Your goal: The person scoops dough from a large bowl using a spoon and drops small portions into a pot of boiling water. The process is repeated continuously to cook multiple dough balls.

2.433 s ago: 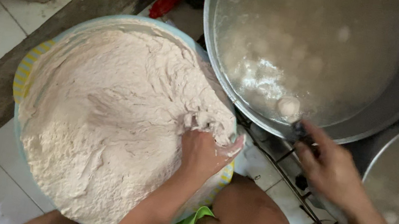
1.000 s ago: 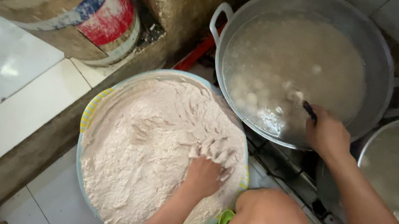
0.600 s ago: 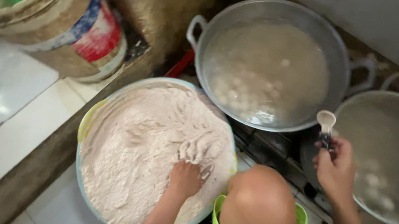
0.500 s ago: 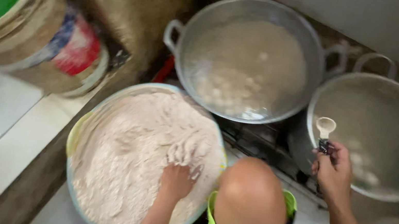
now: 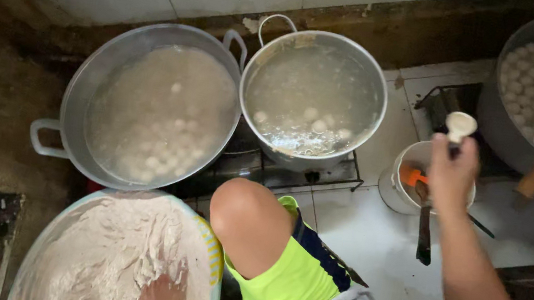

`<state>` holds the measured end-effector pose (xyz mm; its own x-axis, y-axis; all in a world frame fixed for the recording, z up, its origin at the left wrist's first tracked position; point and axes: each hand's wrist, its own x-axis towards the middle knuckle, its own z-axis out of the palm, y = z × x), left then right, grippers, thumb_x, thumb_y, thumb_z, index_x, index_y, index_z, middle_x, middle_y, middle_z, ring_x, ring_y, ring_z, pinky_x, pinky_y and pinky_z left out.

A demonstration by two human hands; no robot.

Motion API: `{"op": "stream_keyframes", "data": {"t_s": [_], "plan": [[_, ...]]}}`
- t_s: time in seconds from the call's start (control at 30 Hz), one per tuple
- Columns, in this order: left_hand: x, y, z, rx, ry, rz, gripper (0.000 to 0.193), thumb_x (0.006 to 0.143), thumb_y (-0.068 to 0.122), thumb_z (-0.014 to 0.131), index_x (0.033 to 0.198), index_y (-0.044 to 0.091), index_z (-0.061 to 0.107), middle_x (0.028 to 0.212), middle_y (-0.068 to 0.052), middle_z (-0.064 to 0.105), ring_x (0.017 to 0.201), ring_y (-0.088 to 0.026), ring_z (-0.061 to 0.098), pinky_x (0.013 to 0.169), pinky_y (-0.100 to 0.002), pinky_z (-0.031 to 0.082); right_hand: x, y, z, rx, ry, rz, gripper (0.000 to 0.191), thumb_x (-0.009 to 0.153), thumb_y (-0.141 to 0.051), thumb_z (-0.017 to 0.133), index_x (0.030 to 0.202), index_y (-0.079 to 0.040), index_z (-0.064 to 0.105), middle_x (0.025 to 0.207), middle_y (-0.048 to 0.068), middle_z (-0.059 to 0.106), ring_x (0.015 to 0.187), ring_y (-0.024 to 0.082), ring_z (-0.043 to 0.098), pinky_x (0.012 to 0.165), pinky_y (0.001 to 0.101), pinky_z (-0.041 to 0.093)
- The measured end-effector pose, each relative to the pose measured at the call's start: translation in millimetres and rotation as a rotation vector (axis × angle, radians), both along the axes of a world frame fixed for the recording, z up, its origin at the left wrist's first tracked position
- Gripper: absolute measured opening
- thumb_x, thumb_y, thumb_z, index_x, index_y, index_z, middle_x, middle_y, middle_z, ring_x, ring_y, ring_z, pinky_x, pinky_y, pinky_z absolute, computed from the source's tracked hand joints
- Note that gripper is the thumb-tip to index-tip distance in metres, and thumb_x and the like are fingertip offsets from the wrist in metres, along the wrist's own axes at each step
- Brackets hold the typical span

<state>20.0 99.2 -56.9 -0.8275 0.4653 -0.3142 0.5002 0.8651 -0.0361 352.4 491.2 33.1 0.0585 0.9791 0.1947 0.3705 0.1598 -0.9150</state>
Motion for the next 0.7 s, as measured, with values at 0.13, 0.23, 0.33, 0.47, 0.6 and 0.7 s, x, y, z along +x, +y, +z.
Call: {"op": "stream_keyframes", "data": {"t_s": [0.13,0.23,0.33,0.47,0.6,0.7], "plan": [[3.2,7.2,7.9,-0.004,-0.015,0.026,0.063,0.088,0.064,0.053,0.093,0.005,0.075,0.097,-0.025,0.075,0.101,-0.045,0.07,0.096,-0.054,0.053,61.7,27.1,6.9,0.239,-0.333,-0.217,0.026,0.112,-0.022,0.065,0.114,0.003,0.063,0.108,0.019,0.068,0.102,0.032,0.065,0.09,0.0459,0.049],[5.6,10.8,16.9,0.0,-0.014,0.036,0.063,0.088,0.064,0.053,0.093,0.005,0.075,0.097,-0.025,0.074,0.101,-0.045,0.07,0.095,-0.054,0.053,96.6,49.8,12.4,0.39,-0.602,-0.29,0.024,0.11,-0.016,0.062,0.117,0.006,0.063,0.113,0.022,0.069,0.11,0.036,0.067,0.094,0.0471,0.05],[6.3,12.1,21.7,0.007,-0.019,0.05,0.063,0.088,0.063,0.054,0.092,0.005,0.075,0.096,-0.025,0.074,0.1,-0.045,0.069,0.095,-0.054,0.053,109.0,64.0,13.0,-0.051,-0.675,-0.328,0.023,0.108,-0.015,0.062,0.116,0.006,0.063,0.11,0.021,0.069,0.106,0.035,0.067,0.09,0.0465,0.05],[7.8,7.4,17.0,0.023,-0.02,0.064,0.062,0.088,0.063,0.055,0.092,0.004,0.075,0.096,-0.025,0.074,0.099,-0.045,0.069,0.094,-0.054,0.053,100.0,60.5,14.8,-0.339,-0.692,-0.272,0.021,0.107,-0.014,0.063,0.115,0.006,0.063,0.106,0.02,0.069,0.1,0.033,0.068,0.084,0.0457,0.05],[7.4,-0.4,4.6,0.022,-0.024,0.082,0.061,0.088,0.062,0.056,0.091,0.004,0.075,0.095,-0.025,0.074,0.098,-0.045,0.069,0.093,-0.054,0.053,86.2,61.2,25.3,-0.353,-0.647,-0.263,0.02,0.105,-0.012,0.064,0.115,0.006,0.063,0.102,0.019,0.069,0.095,0.032,0.069,0.079,0.0449,0.049],[8.4,0.6,1.6,0.01,-0.022,0.082,0.061,0.088,0.062,0.056,0.09,0.004,0.074,0.094,-0.025,0.073,0.098,-0.045,0.069,0.093,-0.054,0.053,84.1,73.7,38.7,-0.327,-0.495,-0.265,0.019,0.103,-0.011,0.064,0.114,0.005,0.063,0.099,0.018,0.069,0.091,0.031,0.069,0.075,0.0443,0.049]]}}
